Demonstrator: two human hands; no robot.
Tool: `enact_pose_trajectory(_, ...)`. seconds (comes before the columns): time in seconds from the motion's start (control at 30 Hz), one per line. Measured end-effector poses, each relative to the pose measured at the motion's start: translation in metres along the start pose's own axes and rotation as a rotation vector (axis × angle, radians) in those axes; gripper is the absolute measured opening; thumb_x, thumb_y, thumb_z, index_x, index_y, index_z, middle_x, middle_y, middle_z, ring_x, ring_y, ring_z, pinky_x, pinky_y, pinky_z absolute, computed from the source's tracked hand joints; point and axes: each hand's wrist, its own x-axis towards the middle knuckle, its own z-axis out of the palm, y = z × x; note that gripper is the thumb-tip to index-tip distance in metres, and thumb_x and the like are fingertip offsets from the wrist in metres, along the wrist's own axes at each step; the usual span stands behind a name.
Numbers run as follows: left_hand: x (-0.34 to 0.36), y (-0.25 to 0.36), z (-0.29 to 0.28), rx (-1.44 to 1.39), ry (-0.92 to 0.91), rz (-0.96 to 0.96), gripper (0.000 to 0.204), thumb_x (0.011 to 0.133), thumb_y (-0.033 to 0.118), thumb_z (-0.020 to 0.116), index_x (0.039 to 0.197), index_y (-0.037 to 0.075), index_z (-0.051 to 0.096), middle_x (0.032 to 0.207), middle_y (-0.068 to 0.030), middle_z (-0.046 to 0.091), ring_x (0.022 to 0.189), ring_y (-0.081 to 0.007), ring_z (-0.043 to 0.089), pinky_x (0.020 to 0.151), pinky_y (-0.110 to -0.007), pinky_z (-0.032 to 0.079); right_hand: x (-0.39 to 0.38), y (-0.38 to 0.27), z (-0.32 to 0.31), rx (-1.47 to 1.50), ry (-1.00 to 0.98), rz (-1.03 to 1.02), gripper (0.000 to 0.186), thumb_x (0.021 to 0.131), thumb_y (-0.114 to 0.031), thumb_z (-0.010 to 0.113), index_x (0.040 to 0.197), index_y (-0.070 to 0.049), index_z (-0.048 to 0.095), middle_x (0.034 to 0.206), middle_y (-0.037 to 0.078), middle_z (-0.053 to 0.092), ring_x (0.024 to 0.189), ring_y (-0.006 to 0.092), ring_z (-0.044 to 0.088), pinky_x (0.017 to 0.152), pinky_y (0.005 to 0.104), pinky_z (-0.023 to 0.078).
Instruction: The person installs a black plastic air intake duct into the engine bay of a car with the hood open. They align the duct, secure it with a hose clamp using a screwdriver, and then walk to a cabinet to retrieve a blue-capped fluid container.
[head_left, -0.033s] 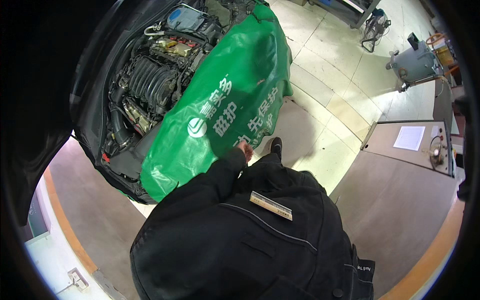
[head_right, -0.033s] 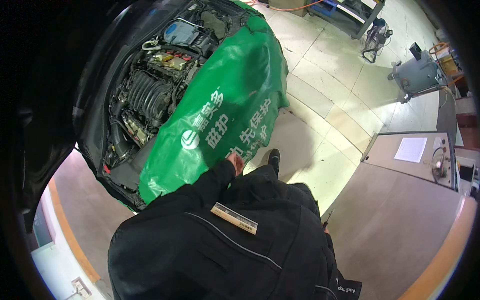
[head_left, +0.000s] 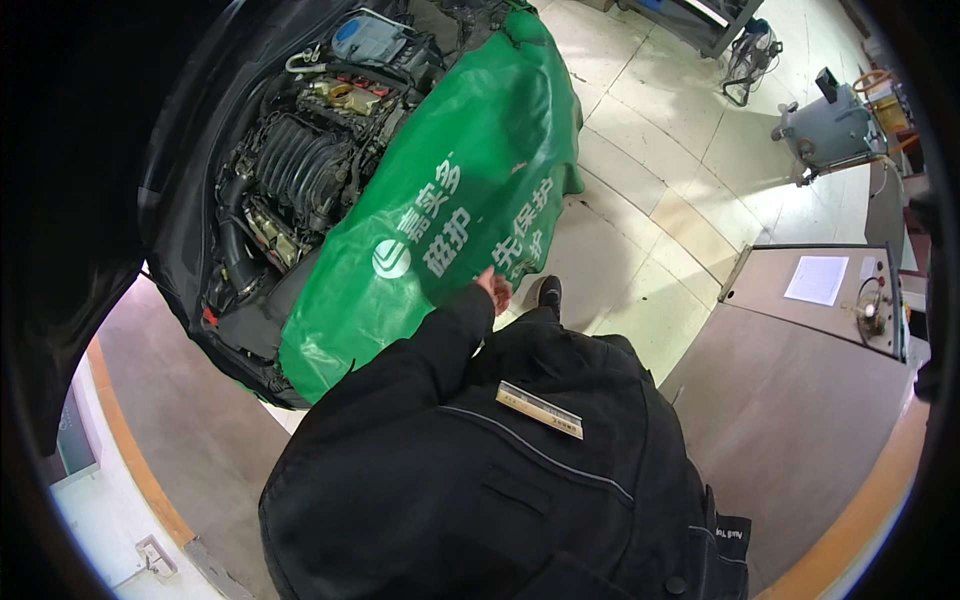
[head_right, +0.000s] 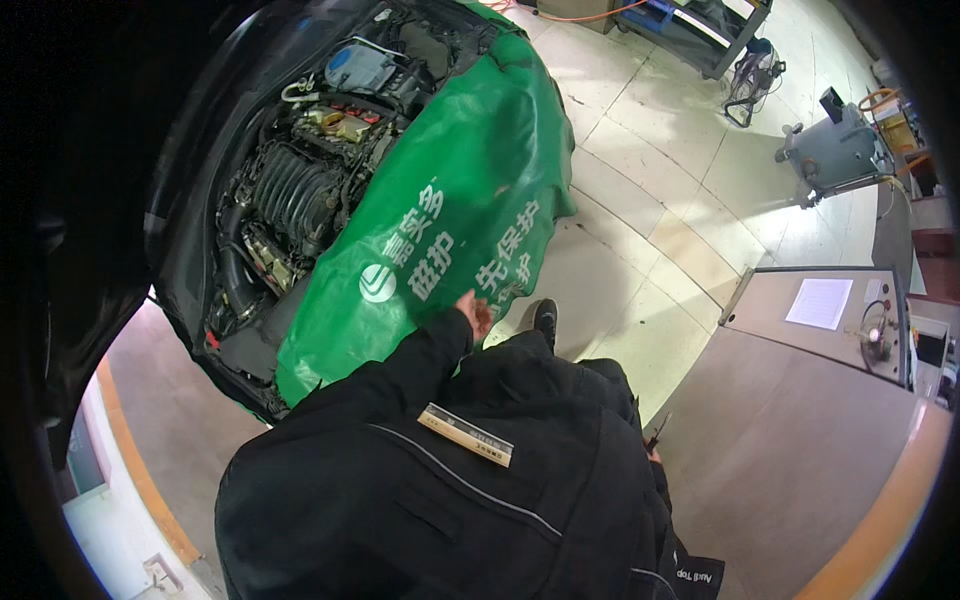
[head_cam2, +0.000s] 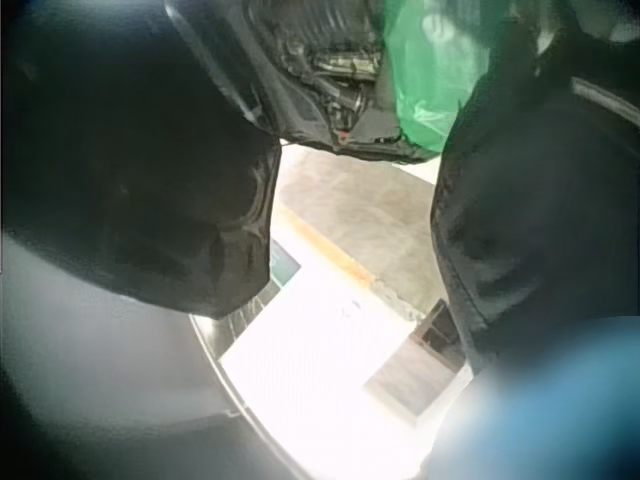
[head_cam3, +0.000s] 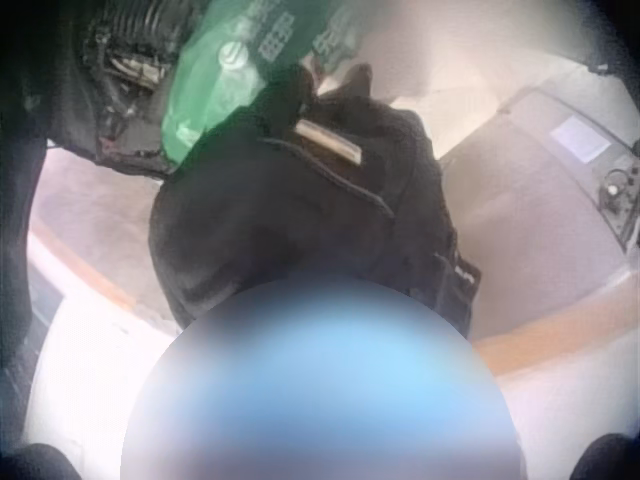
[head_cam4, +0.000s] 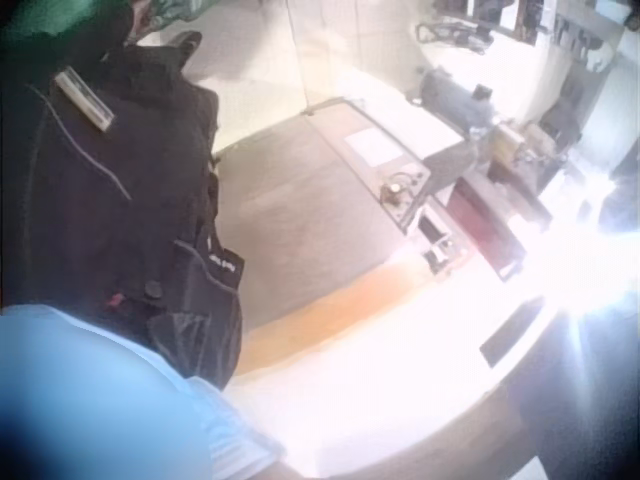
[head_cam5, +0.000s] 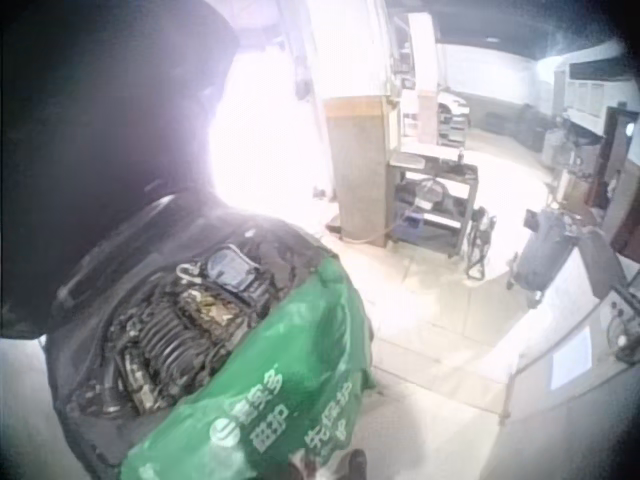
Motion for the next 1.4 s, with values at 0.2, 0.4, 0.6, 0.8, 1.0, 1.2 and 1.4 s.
enact_pose_trajectory(0.2,0.001,0.064,0.166,0.777,-0.137,0.255,0.031,0.101,0.042,0.064,0.108,0.012,0.066,0.087,-0.0062,0.072,0.072,-0.0174,0.068,0.058,-0.034,0.051,0.071,-0.114,-0.065,0.023,0.036,-0.02,0.031,0.089,-0.018,0.07,0.118,-0.009,0.073,0.102,0.003,0.074,0.091,0.0155,0.067,0.085,0.0303,0.053)
enact_pose_trajectory(0.4,0.107,0.054,0.18,1.404,-0.226,0.249,0.028,0.098,0.037,0.066,0.103,0.01,0.069,0.09,-0.0064,0.072,0.083,-0.0218,0.069,0.069,-0.043,0.055,0.199,-0.21,-0.109,-0.067,0.031,-0.132,0.029,0.091,-0.02,0.071,0.116,-0.007,0.073,0.104,0.003,0.074,0.098,0.0152,0.069,0.092,0.0317,0.053)
enact_pose_trajectory(0.6,0.114,0.092,0.219,1.474,0.059,0.117,0.028,0.097,0.034,0.067,0.108,0.008,0.068,0.094,-0.0082,0.072,0.086,-0.0231,0.07,0.071,-0.043,0.056,0.292,-0.326,-0.189,-0.098,0.019,-0.123,0.031,0.089,-0.026,0.074,0.115,-0.009,0.076,0.097,0.004,0.077,0.093,0.0151,0.071,0.085,0.0313,0.055)
enact_pose_trajectory(0.8,0.121,0.152,0.37,1.289,0.141,0.139,0.029,0.095,0.031,0.067,0.113,0.007,0.067,0.097,-0.01,0.073,0.089,-0.0244,0.07,0.074,-0.043,0.057,0.319,-0.458,-0.27,0.279,0.018,0.028,0.019,0.088,-0.015,0.079,0.104,-0.006,0.072,0.069,0.005,0.066,0.055,0.0182,0.064,0.051,0.0344,0.052)
enact_pose_trajectory(1.0,0.193,0.191,0.504,1.348,0.027,0.155,0.032,0.094,0.027,0.068,0.117,0.005,0.067,0.101,-0.0118,0.073,0.092,-0.0257,0.071,0.076,-0.043,0.058,0.376,-0.559,-0.31,0.363,-0.02,0.055,0.021,0.087,-0.008,0.078,0.106,-0.005,0.071,0.071,0.008,0.066,0.056,0.0195,0.065,0.051,0.0357,0.053)
enact_pose_trajectory(1.2,0.297,0.295,0.606,1.608,-0.047,0.04,0.036,0.092,0.024,0.069,0.122,0.004,0.066,0.104,-0.0135,0.073,0.095,-0.027,0.071,0.078,-0.043,0.059,0.463,-0.619,-0.343,0.096,0.026,-0.067,0.036,0.082,-0.023,0.084,0.112,-0.005,0.074,0.088,0.007,0.072,0.077,0.017,0.068,0.07,0.0327,0.056)
enact_pose_trajectory(1.4,0.419,0.464,0.788,1.838,-0.147,0.226,0.04,0.091,0.021,0.069,0.126,0.002,0.065,0.108,-0.0153,0.073,0.098,-0.0283,0.072,0.08,-0.043,0.06,0.521,-0.745,-0.383,0.21,0.257,-0.203,0.035,0.082,-0.031,0.084,0.106,-0.006,0.075,0.082,0.001,0.069,0.072,0.0122,0.062,0.067,0.031,0.052)
